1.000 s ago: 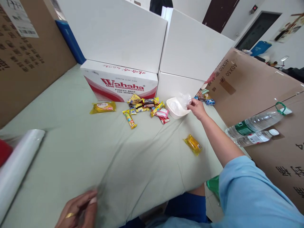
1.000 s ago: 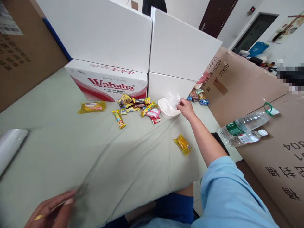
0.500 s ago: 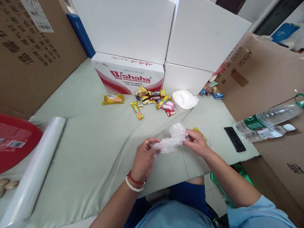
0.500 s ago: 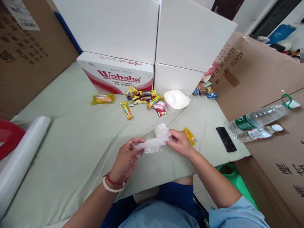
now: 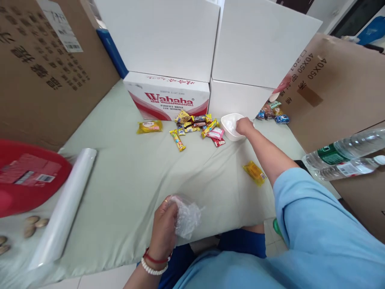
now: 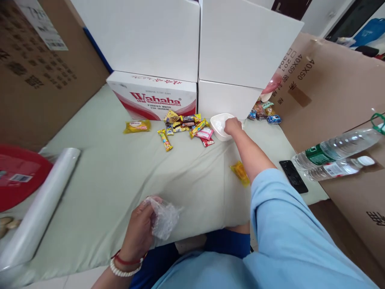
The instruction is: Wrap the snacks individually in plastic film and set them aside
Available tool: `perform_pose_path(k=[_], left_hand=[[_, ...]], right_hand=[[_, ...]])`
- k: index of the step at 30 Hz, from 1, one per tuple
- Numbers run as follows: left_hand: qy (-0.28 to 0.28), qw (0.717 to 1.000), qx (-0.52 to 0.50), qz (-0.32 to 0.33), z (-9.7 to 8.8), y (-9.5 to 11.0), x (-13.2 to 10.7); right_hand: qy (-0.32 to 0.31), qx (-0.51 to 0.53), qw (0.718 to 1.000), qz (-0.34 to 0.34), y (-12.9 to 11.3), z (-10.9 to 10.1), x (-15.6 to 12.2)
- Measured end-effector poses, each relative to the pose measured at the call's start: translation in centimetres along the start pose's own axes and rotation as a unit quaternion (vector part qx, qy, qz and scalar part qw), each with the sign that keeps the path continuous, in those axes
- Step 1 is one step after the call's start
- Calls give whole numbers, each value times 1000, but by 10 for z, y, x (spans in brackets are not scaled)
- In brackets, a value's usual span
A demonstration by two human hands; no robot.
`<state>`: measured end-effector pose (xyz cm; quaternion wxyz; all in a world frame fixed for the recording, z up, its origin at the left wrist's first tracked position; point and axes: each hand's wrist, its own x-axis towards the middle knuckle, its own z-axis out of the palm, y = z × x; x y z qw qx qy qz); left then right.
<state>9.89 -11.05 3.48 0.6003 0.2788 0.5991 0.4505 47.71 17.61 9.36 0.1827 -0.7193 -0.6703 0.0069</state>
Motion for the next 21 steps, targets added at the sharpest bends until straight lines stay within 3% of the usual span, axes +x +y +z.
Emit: perform_pose_path(k=[2, 5, 7, 9, 11, 13, 15, 16, 21], left_hand=[[16, 1000, -22, 1, -10, 2, -2], [60, 996, -61, 21, -15, 1, -3], [69, 994, -72, 45, -10, -2, 0], [47, 995, -73, 39, -1, -8, 5], [10, 997, -67, 32, 9, -16, 8], [-26, 998, -40, 42, 17, -23, 7], [-52, 997, 2, 64, 20, -29, 3], [-60, 995, 20, 73, 19, -31, 1], [-60, 997, -8, 38, 2, -32, -7]], right_hand=[[34, 9, 999, 8, -11, 4, -18], [112, 111, 987, -14, -37, 4, -85], [40, 257, 965, 11, -57, 5, -148], [-85, 373, 923, 49, -75, 8, -213], [-155, 470, 865, 86, -94, 15, -269], [-192, 569, 790, 122, -112, 23, -306], [-218, 622, 738, 144, -126, 29, -324], [-227, 629, 728, 153, -131, 30, -327], [-185, 643, 711, 218, -132, 23, -316]])
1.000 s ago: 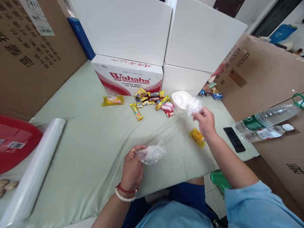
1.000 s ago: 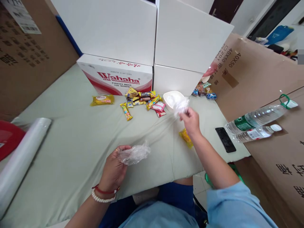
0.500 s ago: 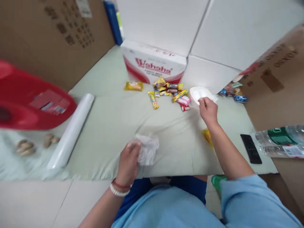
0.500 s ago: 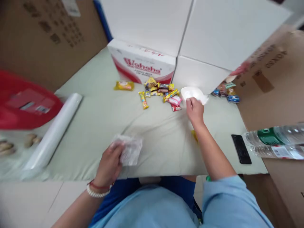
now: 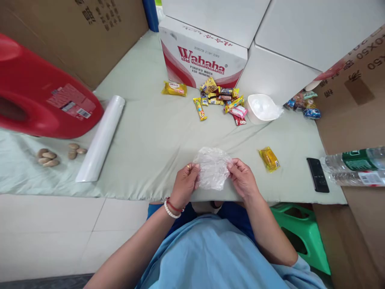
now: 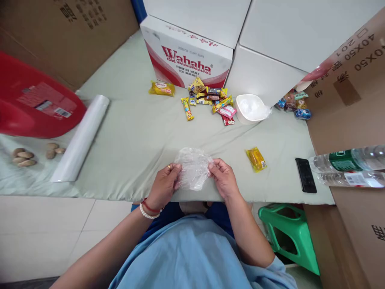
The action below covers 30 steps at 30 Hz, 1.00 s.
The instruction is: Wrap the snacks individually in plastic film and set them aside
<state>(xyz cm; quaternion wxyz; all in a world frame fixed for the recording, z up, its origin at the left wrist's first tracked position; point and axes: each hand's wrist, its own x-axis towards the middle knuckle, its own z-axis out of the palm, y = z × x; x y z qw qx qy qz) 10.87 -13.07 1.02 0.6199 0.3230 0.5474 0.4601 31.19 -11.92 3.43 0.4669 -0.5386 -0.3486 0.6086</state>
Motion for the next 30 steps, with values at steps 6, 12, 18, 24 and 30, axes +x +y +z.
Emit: perform_pose_path(k=[6, 12, 18, 24, 30], left_hand=[[98, 994, -25, 45, -14, -1, -13], [95, 992, -49, 59, -13, 1, -21], [99, 984, 82, 125, -7, 23, -41], [-62, 996, -7, 62, 23, 33, -42], [35, 998, -33, 45, 3, 23, -30]], right_hand=[[-24, -6, 1000, -5, -2, -3, -10], [-52, -17, 998, 7, 0, 4, -22], [49, -174, 971, -156, -7, 8, -34], [-46, -266, 941, -204, -8, 19, -47], [59, -120, 985, -113, -1, -6, -34]])
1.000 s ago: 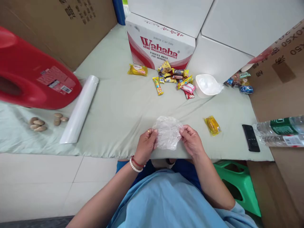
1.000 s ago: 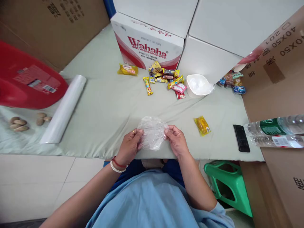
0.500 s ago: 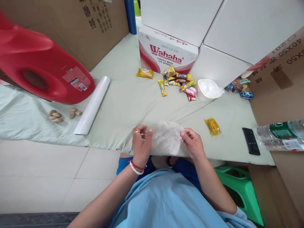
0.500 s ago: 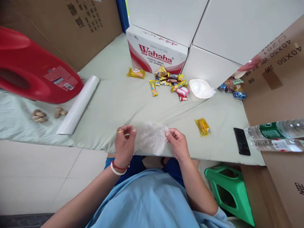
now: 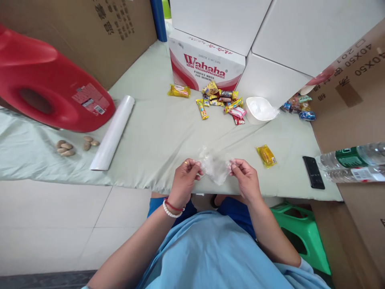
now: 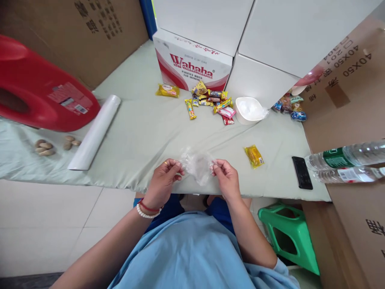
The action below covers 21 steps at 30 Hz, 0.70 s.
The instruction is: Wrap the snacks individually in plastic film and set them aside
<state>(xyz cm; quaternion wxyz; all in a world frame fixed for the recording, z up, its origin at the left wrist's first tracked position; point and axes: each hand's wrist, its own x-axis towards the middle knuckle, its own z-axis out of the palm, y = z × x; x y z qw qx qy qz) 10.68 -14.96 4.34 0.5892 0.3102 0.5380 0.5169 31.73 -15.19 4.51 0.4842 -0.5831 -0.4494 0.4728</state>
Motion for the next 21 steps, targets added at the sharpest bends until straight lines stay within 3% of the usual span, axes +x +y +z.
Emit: perform_pose_path(k=[5, 8, 12, 14, 17, 21], left_hand=[[18, 997, 66, -30, -35, -6, -6], [-7, 988, 138, -66, -54, -9, -17], [-15, 974, 211, -81, -71, -8, -30], [17, 965, 258, -41, -74, -6, -30], [77, 930, 349, 80, -71, -6, -16], [55, 853, 463, 237, -53, -17, 20]], right_hand=[[86, 14, 995, 44, 24, -29, 9], [85, -73, 993, 41, 34, -47, 12], [118, -204, 971, -21, 33, -67, 22], [156, -223, 961, -47, 27, -71, 33], [167, -265, 948, -62, 19, -66, 53], [60, -345, 935, -52, 21, -49, 74]])
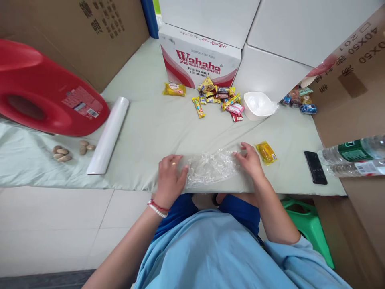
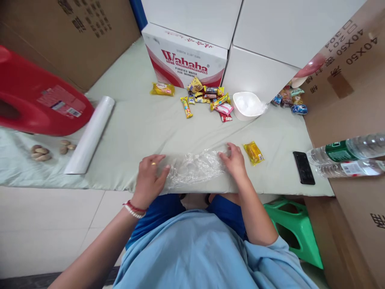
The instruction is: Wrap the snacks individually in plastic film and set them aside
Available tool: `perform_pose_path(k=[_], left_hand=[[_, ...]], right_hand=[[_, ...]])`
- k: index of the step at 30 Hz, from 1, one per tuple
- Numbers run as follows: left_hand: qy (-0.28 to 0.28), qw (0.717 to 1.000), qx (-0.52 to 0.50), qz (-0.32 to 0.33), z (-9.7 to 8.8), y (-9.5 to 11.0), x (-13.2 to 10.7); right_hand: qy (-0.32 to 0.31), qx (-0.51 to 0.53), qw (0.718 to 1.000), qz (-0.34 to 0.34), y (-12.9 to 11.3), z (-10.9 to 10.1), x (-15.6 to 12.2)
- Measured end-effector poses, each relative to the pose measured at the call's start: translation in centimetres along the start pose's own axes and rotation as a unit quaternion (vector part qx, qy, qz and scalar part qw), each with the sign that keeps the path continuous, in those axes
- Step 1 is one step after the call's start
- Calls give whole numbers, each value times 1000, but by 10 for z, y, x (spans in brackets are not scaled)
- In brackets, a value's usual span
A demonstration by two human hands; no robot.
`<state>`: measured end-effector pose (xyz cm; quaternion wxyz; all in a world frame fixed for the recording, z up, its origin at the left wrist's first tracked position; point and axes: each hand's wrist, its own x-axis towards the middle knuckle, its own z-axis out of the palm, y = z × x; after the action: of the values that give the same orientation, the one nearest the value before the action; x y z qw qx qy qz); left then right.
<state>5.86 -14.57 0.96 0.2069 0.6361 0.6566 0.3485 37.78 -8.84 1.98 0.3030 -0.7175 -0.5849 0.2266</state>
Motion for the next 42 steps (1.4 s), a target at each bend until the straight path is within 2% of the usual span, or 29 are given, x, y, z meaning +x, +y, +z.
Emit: perform_pose_path(k=[2, 5, 8, 10, 11, 12, 13, 15, 17, 18, 21, 23, 26, 28, 30, 32, 35, 37, 39, 40, 42], left_hand=[[-28, 998, 28, 54, 15, 0, 11], [-95, 992, 3, 81, 20, 3, 12], [-203, 973, -87, 72, -1, 11, -5], [-313, 934, -160, 56, -23, 16, -17], [-356, 914, -191, 41, -34, 18, -21], [-376, 902, -215, 12, -42, 19, -23], [-369, 900, -229, -30, -49, 20, -23], [-301, 915, -231, -136, -53, 24, -20], [-252, 915, -225, -222, -44, 32, -14], [-254, 907, -228, -246, -36, 38, -12], [-311, 872, -255, -280, -3, 60, -13], [-330, 847, -282, -308, 20, 75, -21], [-301, 793, -382, -367, 44, 92, -36], [-255, 766, -442, -390, 52, 98, -44], [-215, 759, -468, -398, 55, 102, -51], [-190, 756, -477, -405, 56, 105, -55], [-163, 732, -514, -417, 54, 105, -53], [-129, 722, -538, -414, 49, 99, -42], [-80, 742, -537, -394, 40, 86, -22], [-56, 761, -524, -378, 34, 78, -9], [-16, 801, -485, -351, 23, 60, 17]], right_hand=[[-43, -11, 999, -21, -1, 8, 2], [-24, 33, 999, -32, -1, 9, -1], [-16, 131, 991, 16, -2, 1, -6], [-32, 199, 979, 18, -3, -5, -8], [-41, 232, 972, 3, -4, -7, -9], [-53, 263, 963, -14, -6, -8, -10], [-63, 292, 954, -30, -9, -9, -11], [-80, 341, 935, -45, -15, -7, -13], [-86, 385, 918, -48, -25, -2, -17], [-84, 407, 908, -47, -30, 1, -20], [-66, 460, 885, -29, -46, 11, -30], [-47, 503, 863, -4, -53, 16, -36], [-25, 604, 795, 53, -55, 22, -38], [-6, 666, 739, 102, -49, 25, -33], [18, 704, 695, 150, -43, 26, -25], [31, 728, 661, 179, -38, 27, -16], [27, 757, 626, 185, -35, 25, -6], [21, 767, 618, 173, -34, 22, 1], [11, 762, 629, 153, -31, 18, 9], [-2, 751, 645, 142, -28, 15, 14], [-47, 704, 697, 126, -19, 8, 26]])
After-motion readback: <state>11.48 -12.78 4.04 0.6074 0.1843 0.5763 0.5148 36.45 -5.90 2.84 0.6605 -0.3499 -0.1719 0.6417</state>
